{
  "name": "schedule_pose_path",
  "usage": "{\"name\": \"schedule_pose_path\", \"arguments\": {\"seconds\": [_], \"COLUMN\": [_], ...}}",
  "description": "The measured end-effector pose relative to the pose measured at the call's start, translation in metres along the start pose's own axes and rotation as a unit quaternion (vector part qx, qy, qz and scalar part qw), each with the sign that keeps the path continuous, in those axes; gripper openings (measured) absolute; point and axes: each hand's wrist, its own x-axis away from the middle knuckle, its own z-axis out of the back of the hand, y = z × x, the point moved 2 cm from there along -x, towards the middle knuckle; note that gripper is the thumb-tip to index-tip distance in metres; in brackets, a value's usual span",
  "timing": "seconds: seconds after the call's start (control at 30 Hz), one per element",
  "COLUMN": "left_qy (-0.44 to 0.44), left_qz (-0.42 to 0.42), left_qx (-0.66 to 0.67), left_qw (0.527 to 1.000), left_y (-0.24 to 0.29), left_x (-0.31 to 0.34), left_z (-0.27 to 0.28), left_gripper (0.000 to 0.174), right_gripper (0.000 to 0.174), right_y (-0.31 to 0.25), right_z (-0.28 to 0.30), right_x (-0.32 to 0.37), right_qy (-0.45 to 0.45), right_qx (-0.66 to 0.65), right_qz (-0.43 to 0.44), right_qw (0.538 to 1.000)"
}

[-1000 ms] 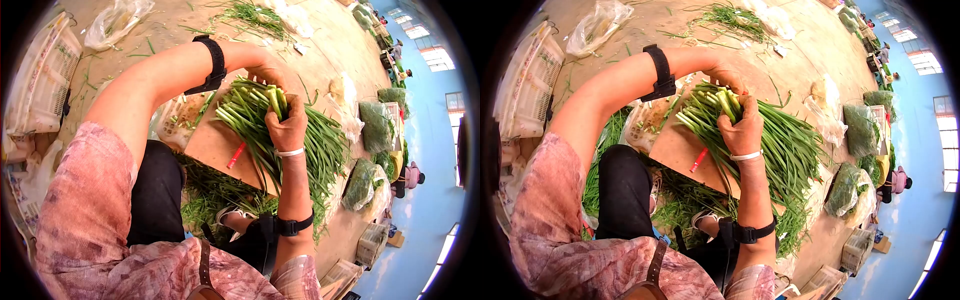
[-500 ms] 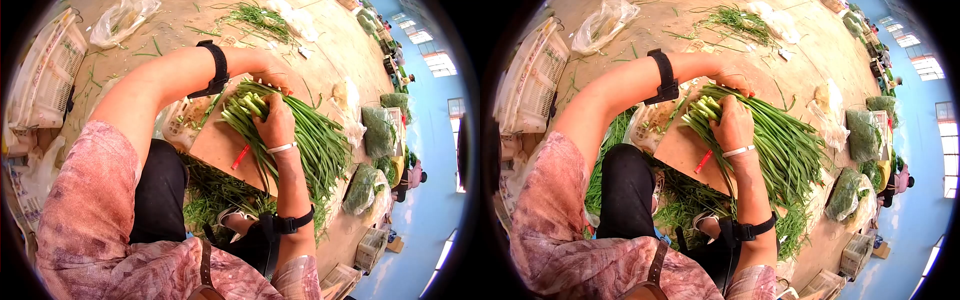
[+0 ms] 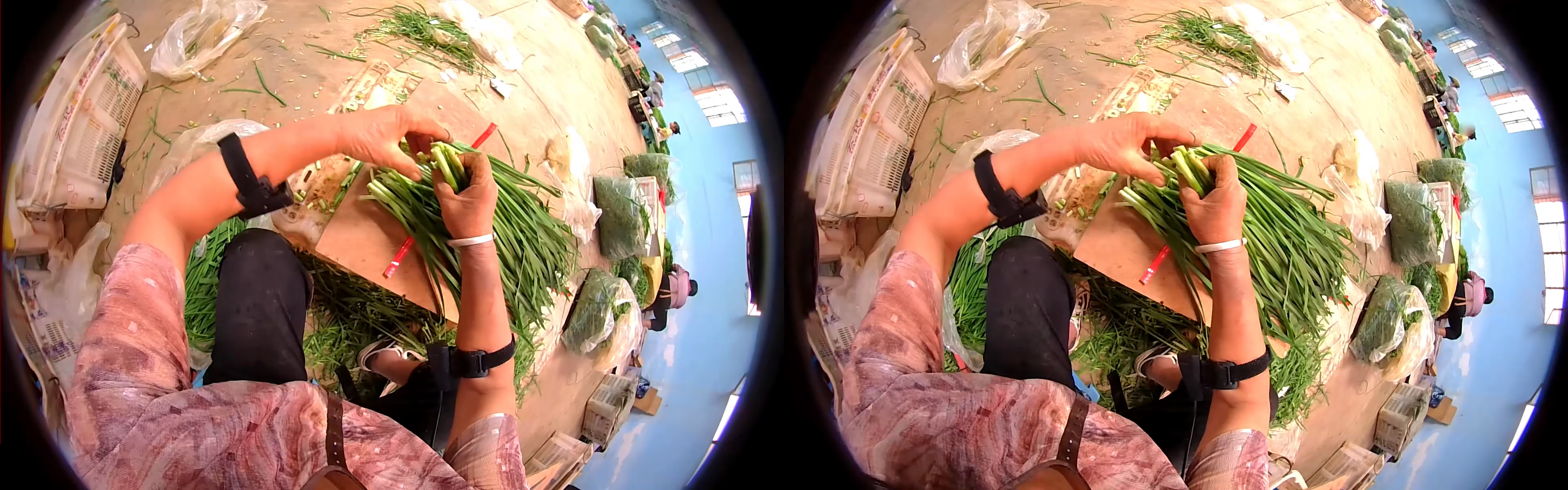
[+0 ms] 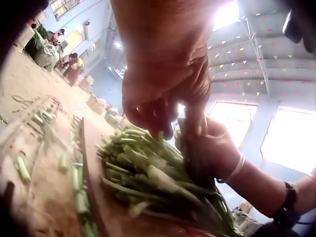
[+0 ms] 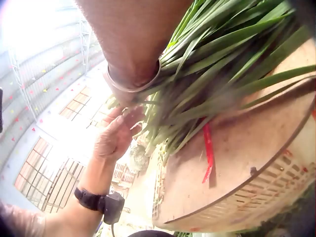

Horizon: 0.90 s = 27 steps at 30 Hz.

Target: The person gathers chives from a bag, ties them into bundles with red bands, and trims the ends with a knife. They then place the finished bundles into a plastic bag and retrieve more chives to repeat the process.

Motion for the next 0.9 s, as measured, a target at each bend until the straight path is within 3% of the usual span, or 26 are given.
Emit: {"name": "schedule_pose_path", "arguments": {"seconds": [0.03, 0.1, 0.13, 0.27, 0.33, 0.37, 0.43, 0.47, 0.5, 0.53, 0.57, 0.63, 0.73, 0.8, 0.9], "left_qy": [0.000, 0.043, 0.072, 0.094, 0.235, 0.234, 0.235, 0.233, 0.286, 0.323, 0.320, 0.245, 0.236, 0.298, 0.295], "left_qz": [-0.001, -0.014, -0.026, 0.001, -0.023, -0.023, 0.090, 0.090, 0.130, 0.161, 0.157, 0.139, 0.140, 0.085, 0.119], "left_qx": [0.000, 0.128, 0.142, 0.123, 0.099, 0.098, 0.219, 0.217, -0.018, -0.256, -0.259, -0.047, -0.215, -0.358, -0.322], "left_qw": [1.000, 0.991, 0.987, 0.988, 0.967, 0.967, 0.943, 0.944, 0.949, 0.897, 0.898, 0.958, 0.937, 0.881, 0.892], "left_y": [-0.003, -0.005, -0.005, -0.002, -0.003, -0.003, -0.011, -0.018, -0.019, -0.018, -0.021, 0.003, 0.013, 0.006, -0.008], "left_x": [-0.003, -0.007, -0.007, 0.002, 0.013, 0.021, 0.041, 0.048, 0.056, 0.058, 0.053, 0.040, 0.016, 0.011, 0.010], "left_z": [-0.003, -0.006, -0.008, -0.004, 0.010, 0.023, 0.050, 0.051, 0.052, 0.056, 0.054, 0.014, -0.030, -0.049, -0.054], "left_gripper": [0.058, 0.046, 0.036, 0.033, 0.027, 0.027, 0.026, 0.026, 0.027, 0.027, 0.027, 0.036, 0.048, 0.049, 0.045], "right_gripper": [0.025, 0.025, 0.025, 0.026, 0.026, 0.026, 0.026, 0.026, 0.026, 0.025, 0.025, 0.024, 0.024, 0.025, 0.024], "right_y": [-0.001, -0.003, -0.003, -0.008, -0.009, -0.007, -0.006, -0.007, -0.008, -0.006, -0.005, -0.003, 0.004, 0.002, 0.007], "right_z": [0.000, 0.002, 0.004, 0.005, 0.004, 0.004, 0.005, 0.006, 0.006, 0.006, 0.006, 0.004, 0.000, 0.003, 0.001], "right_x": [-0.001, -0.001, -0.002, -0.003, -0.003, -0.003, -0.001, -0.001, -0.002, -0.002, -0.005, -0.001, 0.000, -0.001, 0.000], "right_qy": [0.001, -0.006, -0.005, -0.022, -0.028, -0.024, -0.017, -0.011, -0.009, -0.001, 0.004, 0.019, 0.036, 0.039, 0.041], "right_qx": [0.001, 0.011, 0.014, 0.026, 0.036, 0.042, 0.047, 0.050, 0.053, 0.061, 0.060, 0.017, -0.019, -0.011, -0.020], "right_qz": [0.001, 0.018, 0.018, 0.001, -0.005, -0.003, -0.003, -0.008, -0.010, 0.008, 0.008, -0.004, -0.002, 0.005, 0.003], "right_qw": [1.000, 1.000, 1.000, 0.999, 0.999, 0.999, 0.999, 0.999, 0.998, 0.998, 0.998, 1.000, 0.999, 0.999, 0.999]}}
